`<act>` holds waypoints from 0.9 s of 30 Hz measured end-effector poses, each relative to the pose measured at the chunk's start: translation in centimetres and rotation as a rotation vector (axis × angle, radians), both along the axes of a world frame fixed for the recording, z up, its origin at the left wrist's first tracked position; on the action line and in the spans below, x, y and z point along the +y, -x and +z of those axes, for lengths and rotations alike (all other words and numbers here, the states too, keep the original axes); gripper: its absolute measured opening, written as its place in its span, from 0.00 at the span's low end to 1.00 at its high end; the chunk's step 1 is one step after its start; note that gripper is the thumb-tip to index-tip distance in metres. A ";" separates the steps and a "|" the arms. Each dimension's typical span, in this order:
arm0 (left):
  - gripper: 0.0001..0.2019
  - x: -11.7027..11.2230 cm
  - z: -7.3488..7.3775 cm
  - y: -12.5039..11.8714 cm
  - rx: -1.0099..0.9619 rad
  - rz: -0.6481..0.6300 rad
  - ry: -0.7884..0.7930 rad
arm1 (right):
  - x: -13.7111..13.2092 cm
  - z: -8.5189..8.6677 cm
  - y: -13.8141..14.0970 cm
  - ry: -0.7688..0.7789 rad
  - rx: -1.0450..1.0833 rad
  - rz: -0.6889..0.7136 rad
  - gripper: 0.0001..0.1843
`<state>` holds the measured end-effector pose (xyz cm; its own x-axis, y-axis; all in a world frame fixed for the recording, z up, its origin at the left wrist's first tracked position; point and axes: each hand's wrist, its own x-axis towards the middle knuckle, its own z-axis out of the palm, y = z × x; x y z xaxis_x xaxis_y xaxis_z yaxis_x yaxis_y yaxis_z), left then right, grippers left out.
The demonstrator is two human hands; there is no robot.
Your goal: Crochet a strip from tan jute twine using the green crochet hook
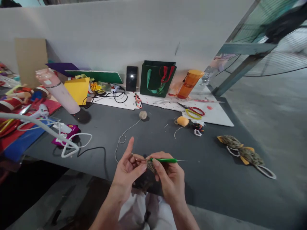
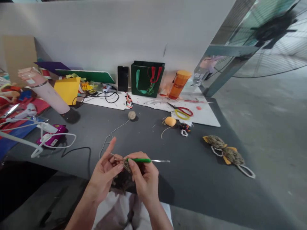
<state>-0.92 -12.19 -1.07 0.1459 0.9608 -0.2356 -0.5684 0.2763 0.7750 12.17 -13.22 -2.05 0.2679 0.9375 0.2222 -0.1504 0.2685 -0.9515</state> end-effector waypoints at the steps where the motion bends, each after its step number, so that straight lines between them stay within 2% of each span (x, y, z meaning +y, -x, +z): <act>1: 0.48 -0.1 0.0 -0.1 -0.003 0.008 -0.008 | 0.0 0.0 -0.1 -0.085 -0.092 -0.013 0.05; 3: 0.49 -0.2 0.1 -0.2 -0.016 0.005 -0.017 | -0.2 -0.2 -0.1 -0.231 -0.213 -0.049 0.10; 5: 0.49 -0.3 0.1 -0.4 -0.032 -0.008 -0.008 | -0.5 -0.6 0.2 -0.271 -0.181 -0.073 0.13; 7: 0.48 -0.3 0.3 -0.5 -0.040 -0.010 0.012 | -0.8 -1.0 0.7 -0.192 -0.022 -0.076 0.11; 10: 0.47 -0.4 0.5 -0.6 -0.036 -0.012 0.031 | -0.9 -1.2 1.2 -0.011 0.198 -0.066 0.01; 13: 0.48 -0.5 0.5 -0.6 -0.029 -0.033 0.043 | -0.9 -0.9 1.3 0.093 0.324 -0.052 0.06; 18: 0.52 -0.4 0.1 -0.5 -0.023 -0.076 0.077 | -0.7 -0.4 1.3 0.157 0.515 0.012 0.09; 27: 0.52 -0.4 -0.1 -0.1 0.026 -0.098 0.061 | -0.6 -0.1 0.9 0.288 0.651 0.065 0.14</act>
